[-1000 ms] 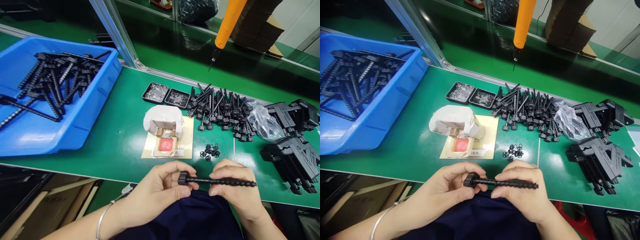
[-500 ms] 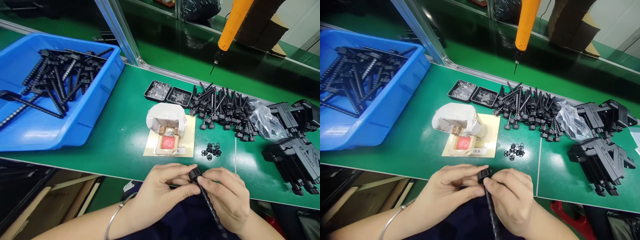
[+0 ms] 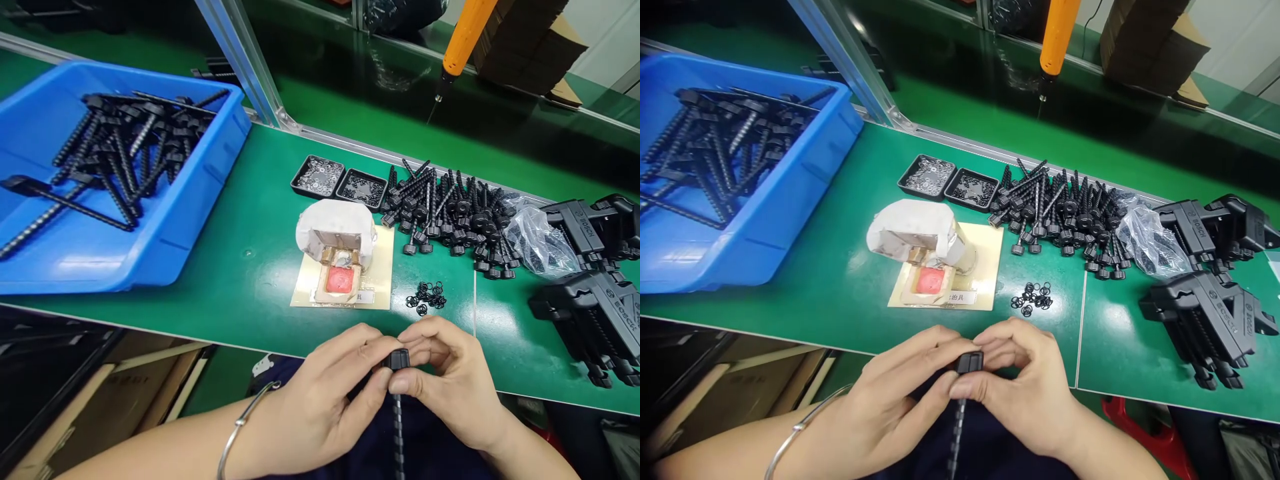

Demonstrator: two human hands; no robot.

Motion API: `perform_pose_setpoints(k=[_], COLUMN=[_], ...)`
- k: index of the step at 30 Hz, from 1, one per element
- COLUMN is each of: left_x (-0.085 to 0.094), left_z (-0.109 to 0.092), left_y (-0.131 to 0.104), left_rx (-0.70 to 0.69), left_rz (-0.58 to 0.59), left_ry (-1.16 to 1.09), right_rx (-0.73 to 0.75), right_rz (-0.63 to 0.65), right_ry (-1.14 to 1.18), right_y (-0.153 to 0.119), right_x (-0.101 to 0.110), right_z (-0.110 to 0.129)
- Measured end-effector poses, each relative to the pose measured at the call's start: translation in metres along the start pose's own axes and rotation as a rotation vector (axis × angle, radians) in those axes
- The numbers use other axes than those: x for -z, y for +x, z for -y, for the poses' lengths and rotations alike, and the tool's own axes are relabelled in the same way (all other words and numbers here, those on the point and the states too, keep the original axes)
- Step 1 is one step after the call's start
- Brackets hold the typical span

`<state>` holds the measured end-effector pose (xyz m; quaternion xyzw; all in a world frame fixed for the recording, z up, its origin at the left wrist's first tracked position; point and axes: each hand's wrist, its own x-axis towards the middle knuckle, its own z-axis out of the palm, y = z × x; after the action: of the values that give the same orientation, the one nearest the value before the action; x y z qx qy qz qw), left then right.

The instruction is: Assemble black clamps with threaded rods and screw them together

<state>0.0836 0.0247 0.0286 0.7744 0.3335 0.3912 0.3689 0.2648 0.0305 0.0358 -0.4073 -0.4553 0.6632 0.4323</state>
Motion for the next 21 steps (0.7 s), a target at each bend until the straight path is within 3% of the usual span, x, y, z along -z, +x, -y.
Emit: perform_pose_setpoints(k=[5,10,16,19,21], left_x=[0.001,0.008,0.008,0.007,0.006], left_z=[0.001,0.004,0.010,0.013,0.017], left_y=[-0.005,-0.005,-0.004,-0.007,-0.009], left_rx=[-0.052,-0.113,-0.147,-0.084,0.034], left_rz=[0.022,0.109,0.115,0.120,0.160], left_ry=[0.097,0.088,0.124,0.048,-0.040], right_rx=[0.196,0.484,0.663,0.727,0.733], right_rz=[-0.006,0.107,0.189,0.123,0.107], right_ry=[-0.150,-0.434,-0.602,-0.771,-0.704], right_y=[-0.004,-0.008,-0.010,-0.010,-0.006], right_x=[0.002,0.016,0.026,0.031,0.032], right_z=[-0.005,-0.013,-0.016,-0.027,-0.039])
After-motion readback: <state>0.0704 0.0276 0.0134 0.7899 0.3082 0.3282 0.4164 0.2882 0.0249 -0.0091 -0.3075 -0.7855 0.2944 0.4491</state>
